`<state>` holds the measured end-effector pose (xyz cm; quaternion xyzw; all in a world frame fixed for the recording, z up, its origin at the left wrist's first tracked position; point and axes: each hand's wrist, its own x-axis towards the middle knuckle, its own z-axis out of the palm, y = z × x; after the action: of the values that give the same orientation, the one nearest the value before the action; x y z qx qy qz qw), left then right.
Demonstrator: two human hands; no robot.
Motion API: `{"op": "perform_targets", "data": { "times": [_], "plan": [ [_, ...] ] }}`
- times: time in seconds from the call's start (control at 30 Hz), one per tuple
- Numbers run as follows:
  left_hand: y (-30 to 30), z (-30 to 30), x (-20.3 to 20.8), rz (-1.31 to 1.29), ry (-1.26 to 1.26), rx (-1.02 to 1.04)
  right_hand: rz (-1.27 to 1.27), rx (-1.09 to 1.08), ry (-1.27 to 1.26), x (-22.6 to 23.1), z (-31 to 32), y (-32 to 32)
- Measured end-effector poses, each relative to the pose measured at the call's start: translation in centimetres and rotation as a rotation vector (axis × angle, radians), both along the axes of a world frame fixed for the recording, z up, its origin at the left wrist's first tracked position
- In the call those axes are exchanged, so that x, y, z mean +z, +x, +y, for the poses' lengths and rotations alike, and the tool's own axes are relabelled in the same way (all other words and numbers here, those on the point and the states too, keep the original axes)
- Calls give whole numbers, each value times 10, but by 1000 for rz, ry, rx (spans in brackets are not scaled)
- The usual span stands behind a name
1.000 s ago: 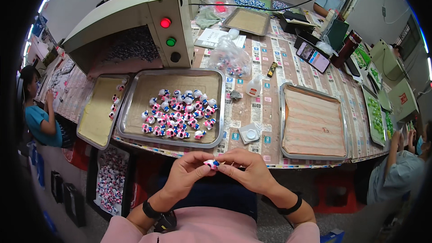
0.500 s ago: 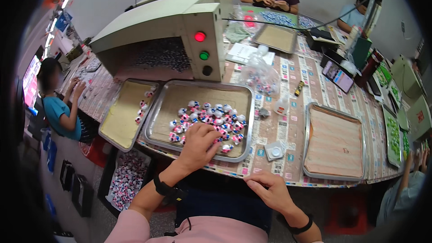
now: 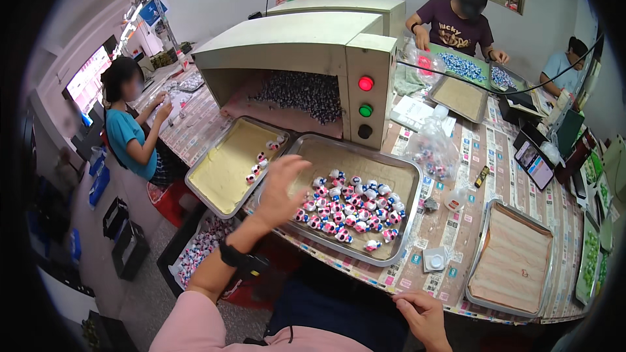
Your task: The person repeatedly picks up small white cylindrical objects and blue cylindrical pieces from trays on a table. They attach the blue pieces to the white objects by hand and place the assembled items into a metal tray. The process is repeated continuously throughout the clip.
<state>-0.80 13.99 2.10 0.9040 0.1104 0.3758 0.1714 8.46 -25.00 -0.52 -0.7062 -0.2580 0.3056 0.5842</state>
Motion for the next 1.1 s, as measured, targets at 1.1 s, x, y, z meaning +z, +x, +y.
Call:
{"op": "perform_targets", "data": {
  "times": [1.1],
  "plan": [
    [251, 276, -68, 972, -12, 359, -224, -132, -127, 14, 25, 2]
  ]
}}
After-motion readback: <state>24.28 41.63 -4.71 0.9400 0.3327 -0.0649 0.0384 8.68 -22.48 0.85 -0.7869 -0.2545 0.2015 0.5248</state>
